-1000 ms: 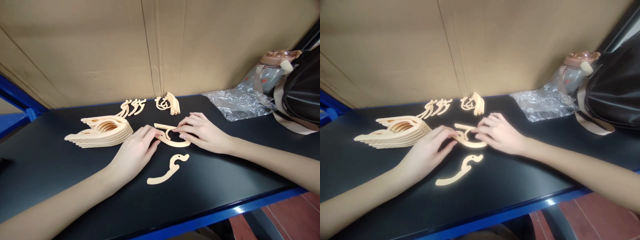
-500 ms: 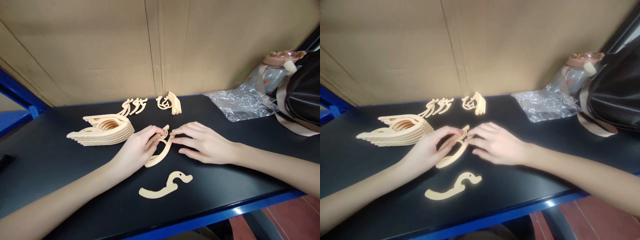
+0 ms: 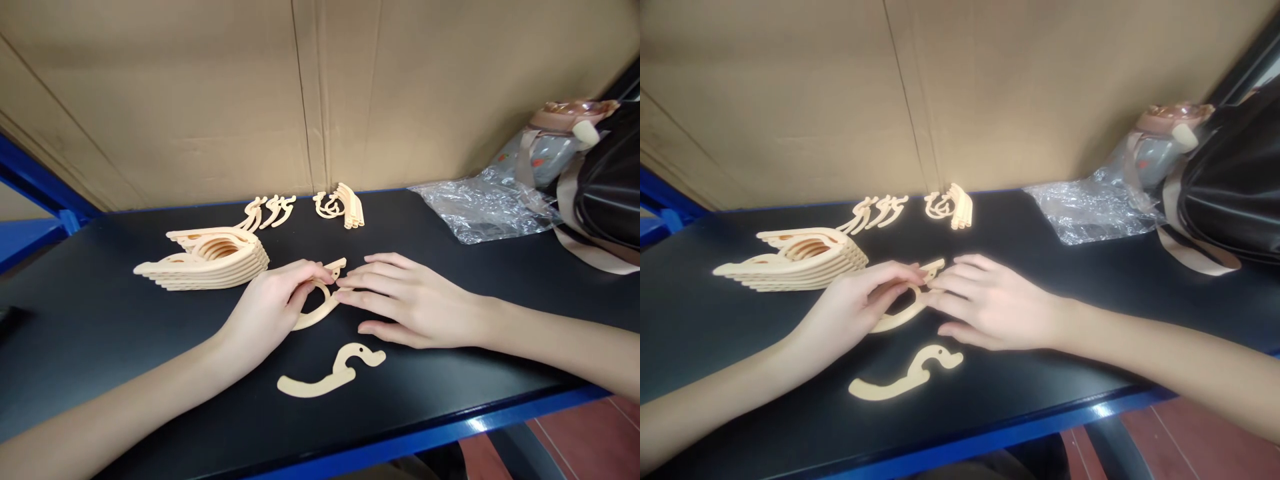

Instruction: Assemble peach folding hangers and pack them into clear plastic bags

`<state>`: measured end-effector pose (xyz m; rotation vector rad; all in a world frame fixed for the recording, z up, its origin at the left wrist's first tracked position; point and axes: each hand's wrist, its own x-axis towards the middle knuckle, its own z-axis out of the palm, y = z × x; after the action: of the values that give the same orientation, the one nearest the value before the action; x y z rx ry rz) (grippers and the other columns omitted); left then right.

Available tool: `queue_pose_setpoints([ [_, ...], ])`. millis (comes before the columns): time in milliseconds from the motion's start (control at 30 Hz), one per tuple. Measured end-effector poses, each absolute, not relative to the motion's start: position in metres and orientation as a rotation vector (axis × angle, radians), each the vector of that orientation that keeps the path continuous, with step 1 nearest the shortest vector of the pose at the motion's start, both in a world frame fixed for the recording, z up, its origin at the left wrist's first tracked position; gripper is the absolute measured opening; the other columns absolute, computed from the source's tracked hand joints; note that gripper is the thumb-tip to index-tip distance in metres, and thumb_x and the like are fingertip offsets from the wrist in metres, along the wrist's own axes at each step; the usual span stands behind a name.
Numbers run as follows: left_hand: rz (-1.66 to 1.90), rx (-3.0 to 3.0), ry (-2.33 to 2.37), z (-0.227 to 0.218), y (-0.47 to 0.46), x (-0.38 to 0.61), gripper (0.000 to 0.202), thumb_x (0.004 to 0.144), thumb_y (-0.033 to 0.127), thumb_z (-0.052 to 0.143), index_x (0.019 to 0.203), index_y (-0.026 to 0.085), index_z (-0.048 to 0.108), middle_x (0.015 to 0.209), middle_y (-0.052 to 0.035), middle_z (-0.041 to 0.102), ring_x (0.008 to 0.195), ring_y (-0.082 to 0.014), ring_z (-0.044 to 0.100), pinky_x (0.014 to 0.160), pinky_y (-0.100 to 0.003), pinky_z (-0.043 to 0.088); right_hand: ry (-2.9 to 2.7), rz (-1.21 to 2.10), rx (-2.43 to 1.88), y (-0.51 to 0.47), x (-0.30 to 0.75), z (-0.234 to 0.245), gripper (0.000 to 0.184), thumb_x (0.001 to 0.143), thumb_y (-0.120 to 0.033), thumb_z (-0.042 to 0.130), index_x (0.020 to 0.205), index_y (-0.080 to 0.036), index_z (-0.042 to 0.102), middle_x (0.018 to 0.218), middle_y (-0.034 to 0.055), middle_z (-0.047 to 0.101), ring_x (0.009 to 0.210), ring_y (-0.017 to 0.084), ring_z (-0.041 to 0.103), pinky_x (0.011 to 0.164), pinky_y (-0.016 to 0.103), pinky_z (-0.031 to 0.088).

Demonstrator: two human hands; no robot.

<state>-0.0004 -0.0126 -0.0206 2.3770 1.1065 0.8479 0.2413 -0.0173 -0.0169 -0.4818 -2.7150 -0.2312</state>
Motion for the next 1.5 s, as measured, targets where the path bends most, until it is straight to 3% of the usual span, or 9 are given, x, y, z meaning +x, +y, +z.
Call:
queue_pose_setpoints([
  [233, 0.851, 2.332, 1.101, -0.021, -0.013, -0.001, 0.030, 0.091, 0.006, 0.040, 0.092, 0.022, 0.066, 0.103, 0.0013, 0.072, 0.106, -0.0170, 0.067, 0.092, -0.030, 0.053, -2.725, 0.018, -0.361, -0.023, 0.239, -0.015, 0.047, 0.092, -0.051, 0.054, 0.115, -0.012, 0.064, 0.101, 0.0090, 0.068, 0.097, 0.022, 0.060, 0.097, 0.041, 0.043],
  [400, 0.848, 2.345, 1.097, -0.022, -0.013, -0.001, 0.032, 0.090, 0.004, 0.039, 0.092, 0.022, 0.065, 0.102, 0.0001, 0.072, 0.107, -0.0173, 0.066, 0.093, -0.031, 0.052, -2.770, 0.050, -0.377, -0.028, 0.241, -0.010, 0.017, 0.092, -0.021, 0.054, 0.094, -0.014, 0.069, 0.104, 0.0088, 0.065, 0.099, 0.021, 0.055, 0.094, 0.036, 0.043],
  [533, 0.842, 2.386, 1.089, -0.022, -0.012, -0.002, 0.033, 0.090, 0.003, 0.038, 0.091, 0.021, 0.065, 0.101, 0.0000, 0.071, 0.105, -0.0169, 0.067, 0.092, -0.030, 0.052, -2.785, 0.090, -0.491, -0.019, 0.250, -0.003, 0.017, 0.091, -0.012, 0.053, 0.091, -0.016, 0.069, 0.112, 0.0088, 0.064, 0.106, 0.021, 0.053, 0.093, 0.036, 0.041],
  [767, 0.805, 2.500, 1.088, -0.019, -0.012, -0.003, 0.042, 0.081, -0.004, 0.033, 0.090, 0.021, 0.065, 0.101, 0.0003, 0.071, 0.101, -0.0172, 0.066, 0.086, -0.031, 0.052, -2.705, 0.230, -0.639, 0.002, 0.267, -0.001, 0.027, 0.089, -0.005, 0.052, 0.068, -0.019, 0.062, 0.109, 0.0040, 0.063, 0.097, 0.018, 0.053, 0.082, 0.032, 0.041],
  [933, 0.806, 2.744, 0.967, -0.017, -0.018, 0.000, 0.023, 0.091, 0.008, 0.040, 0.092, 0.020, 0.059, 0.113, -0.0048, 0.068, 0.116, -0.0219, 0.059, 0.097, -0.040, 0.046, -2.711, 0.060, -0.770, -0.003, 0.268, 0.006, 0.016, 0.095, -0.019, 0.048, 0.091, -0.020, 0.064, 0.095, 0.0031, 0.066, 0.082, 0.016, 0.055, 0.079, 0.032, 0.040],
  [1000, 0.714, 2.817, 0.911, -0.018, -0.021, 0.002, 0.010, 0.093, 0.019, 0.049, 0.097, 0.020, 0.058, 0.123, -0.0087, 0.065, 0.125, -0.0258, 0.053, 0.104, -0.046, 0.042, -2.761, 0.041, -0.820, -0.007, 0.268, 0.011, 0.019, 0.094, -0.035, 0.054, 0.087, -0.020, 0.062, 0.087, 0.0014, 0.065, 0.076, 0.016, 0.055, 0.077, 0.032, 0.039],
  [1133, 0.523, 2.796, 0.946, -0.019, -0.023, 0.004, 0.014, 0.093, 0.033, 0.056, 0.098, 0.020, 0.054, 0.133, -0.0141, 0.058, 0.133, -0.0295, 0.046, 0.104, -0.049, 0.044, -2.845, 0.072, -0.895, -0.009, 0.269, 0.014, 0.033, 0.084, -0.052, 0.064, 0.075, -0.020, 0.059, 0.079, 0.0004, 0.062, 0.072, 0.017, 0.054, 0.074, 0.033, 0.038],
  [1333, 0.459, 2.888, 0.892, -0.019, -0.022, 0.002, 0.020, 0.099, 0.029, 0.046, 0.084, 0.017, 0.054, 0.137, -0.0157, 0.053, 0.133, -0.0301, 0.045, 0.105, -0.047, 0.046, -2.874, 0.259, -0.874, -0.009, 0.266, 0.012, 0.021, 0.086, -0.031, 0.060, 0.069, -0.020, 0.055, 0.073, -0.0021, 0.055, 0.069, 0.014, 0.050, 0.076, 0.032, 0.036],
  [1500, 0.494, 2.933, 0.848, -0.017, -0.023, 0.003, 0.021, 0.099, 0.026, 0.045, 0.088, 0.016, 0.059, 0.133, -0.0176, 0.055, 0.124, -0.0290, 0.055, 0.105, -0.047, 0.047, -2.823, 0.253, -0.840, -0.009, 0.259, 0.005, 0.015, 0.080, -0.020, 0.060, 0.070, -0.020, 0.048, 0.074, -0.0015, 0.054, 0.070, 0.014, 0.047, 0.073, 0.030, 0.036],
])
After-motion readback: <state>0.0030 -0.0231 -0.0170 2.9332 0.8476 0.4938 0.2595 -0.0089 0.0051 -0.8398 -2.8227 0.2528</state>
